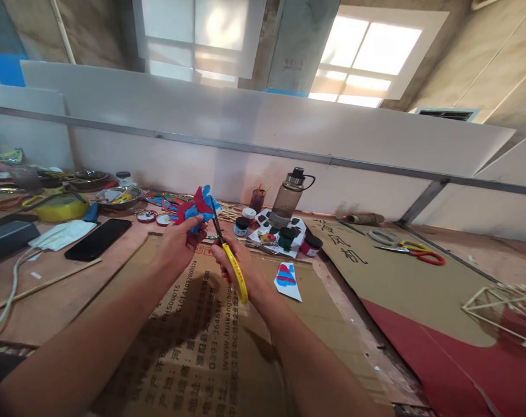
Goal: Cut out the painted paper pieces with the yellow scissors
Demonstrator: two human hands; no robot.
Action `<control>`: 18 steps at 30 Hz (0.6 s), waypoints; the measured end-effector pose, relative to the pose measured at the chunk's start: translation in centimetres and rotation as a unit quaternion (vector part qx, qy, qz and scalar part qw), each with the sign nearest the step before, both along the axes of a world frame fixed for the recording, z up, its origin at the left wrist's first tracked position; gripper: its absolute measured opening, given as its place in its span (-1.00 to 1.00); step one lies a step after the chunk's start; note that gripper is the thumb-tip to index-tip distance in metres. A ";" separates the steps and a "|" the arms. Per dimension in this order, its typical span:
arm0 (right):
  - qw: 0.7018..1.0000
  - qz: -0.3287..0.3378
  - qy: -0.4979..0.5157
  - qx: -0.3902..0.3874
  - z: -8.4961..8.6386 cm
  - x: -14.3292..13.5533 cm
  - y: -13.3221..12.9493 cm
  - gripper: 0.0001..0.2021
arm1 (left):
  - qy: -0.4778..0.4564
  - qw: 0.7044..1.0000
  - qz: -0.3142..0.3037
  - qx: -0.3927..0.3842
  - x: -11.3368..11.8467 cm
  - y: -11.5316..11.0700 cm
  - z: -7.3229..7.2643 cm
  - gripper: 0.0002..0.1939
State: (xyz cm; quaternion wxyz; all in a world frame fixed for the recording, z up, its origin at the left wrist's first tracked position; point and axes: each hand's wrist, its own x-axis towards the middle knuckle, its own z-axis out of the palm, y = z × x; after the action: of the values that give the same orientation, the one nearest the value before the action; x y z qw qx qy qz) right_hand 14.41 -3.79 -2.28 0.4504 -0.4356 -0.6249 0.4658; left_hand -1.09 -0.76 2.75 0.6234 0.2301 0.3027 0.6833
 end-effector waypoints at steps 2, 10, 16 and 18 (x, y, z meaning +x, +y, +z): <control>1.000 0.004 0.008 -0.007 -0.2 -0.1 0.0 -0.62 | -0.002 1.000 -0.004 0.007 -0.1 0.1 -0.1 -0.74; 0.999 0.017 0.024 -0.015 -0.1 -0.3 -0.2 -0.55 | -0.003 1.000 -0.004 0.006 -0.1 0.2 -0.3 -0.80; 1.000 0.011 0.022 -0.006 0.3 -0.5 -0.6 -0.56 | 0.004 1.000 -0.002 0.007 0.1 0.2 -0.6 -0.79; 1.000 0.011 0.020 -0.006 0.3 -0.5 -0.6 -0.56 | 0.009 1.000 -0.001 0.008 0.2 0.2 -0.6 -0.77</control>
State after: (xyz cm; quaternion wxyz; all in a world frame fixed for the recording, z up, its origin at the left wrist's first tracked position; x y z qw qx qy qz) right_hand 13.90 -4.42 -1.94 0.4552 -0.4220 -0.6179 0.4826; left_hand -0.93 -0.60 2.16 0.6195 0.2416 0.3026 0.6829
